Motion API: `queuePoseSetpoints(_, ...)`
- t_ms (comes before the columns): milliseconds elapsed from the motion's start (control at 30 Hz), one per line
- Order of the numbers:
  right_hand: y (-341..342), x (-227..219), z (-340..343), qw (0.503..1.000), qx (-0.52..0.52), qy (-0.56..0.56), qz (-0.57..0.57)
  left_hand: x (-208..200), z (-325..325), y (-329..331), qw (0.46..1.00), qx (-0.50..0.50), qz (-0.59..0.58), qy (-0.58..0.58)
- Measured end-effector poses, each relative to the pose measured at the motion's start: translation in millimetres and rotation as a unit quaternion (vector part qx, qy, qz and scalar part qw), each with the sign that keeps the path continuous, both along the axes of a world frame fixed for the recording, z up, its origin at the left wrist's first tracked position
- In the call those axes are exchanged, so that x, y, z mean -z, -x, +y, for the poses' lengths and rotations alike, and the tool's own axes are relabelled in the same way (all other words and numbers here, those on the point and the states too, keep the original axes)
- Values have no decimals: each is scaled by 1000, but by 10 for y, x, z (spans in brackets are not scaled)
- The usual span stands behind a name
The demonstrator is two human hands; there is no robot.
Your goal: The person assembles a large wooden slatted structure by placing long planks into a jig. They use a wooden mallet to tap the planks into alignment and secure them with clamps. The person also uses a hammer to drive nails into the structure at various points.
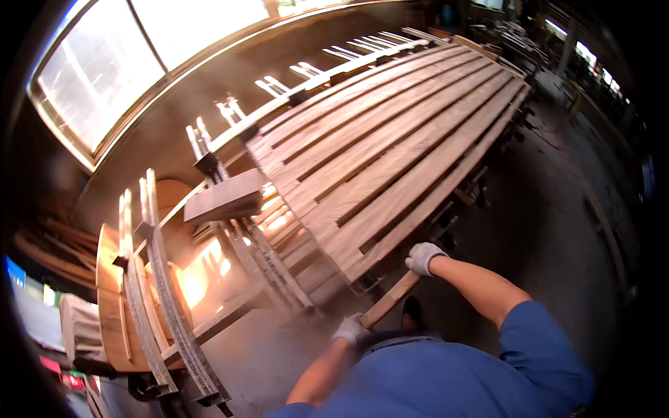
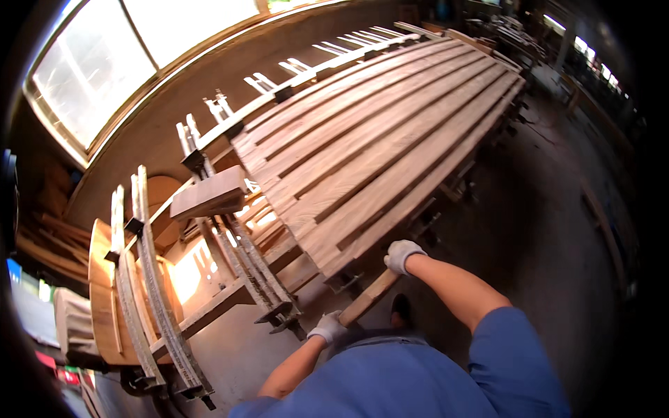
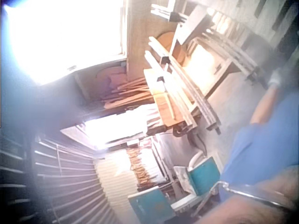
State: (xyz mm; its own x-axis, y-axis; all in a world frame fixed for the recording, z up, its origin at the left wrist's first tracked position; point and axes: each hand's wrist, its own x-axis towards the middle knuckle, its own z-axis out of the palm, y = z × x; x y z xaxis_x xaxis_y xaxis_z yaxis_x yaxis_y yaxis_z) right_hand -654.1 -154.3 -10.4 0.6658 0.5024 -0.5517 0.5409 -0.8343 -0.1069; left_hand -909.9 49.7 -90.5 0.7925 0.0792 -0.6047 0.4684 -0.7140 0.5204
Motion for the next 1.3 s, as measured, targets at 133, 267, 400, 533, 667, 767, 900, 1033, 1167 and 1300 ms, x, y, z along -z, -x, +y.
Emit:
queuePoseSetpoints(133,366,-325,-184,994,6,72,84,-148,-254,163,995,-14,45,85)
queuePoseSetpoints(267,1003,-651,-658,973,42,105,204,76,-418,172,975,222,27,-7)
queuePoseSetpoints(400,1508,-373,-1411,964,44,39,258,-184,-735,9,957,289,35,-4)
queuePoseSetpoints(533,1905,15,-2034,977,87,44,190,6,-1083,-191,941,337,-27,-11)
queuePoseSetpoints(667,2009,156,-2669,964,187,35,185,11,-1619,-569,925,363,-106,-43)
queuePoseSetpoints(767,1893,258,-3389,942,277,31,184,101,-2079,-986,950,302,-22,-77)
queuePoseSetpoints(900,1837,316,-4306,892,414,30,180,371,-2486,-1422,951,294,-57,-81)
queuePoseSetpoints(1033,1704,326,-5144,802,556,16,218,55,-3197,-1882,963,264,-53,13)
queuePoseSetpoints(1167,1451,422,-5692,705,667,-1,242,372,-3517,-2328,965,227,-80,108)
queuePoseSetpoints(1300,1444,924,-6020,646,719,-19,256,299,-3910,-2873,953,273,-93,91)
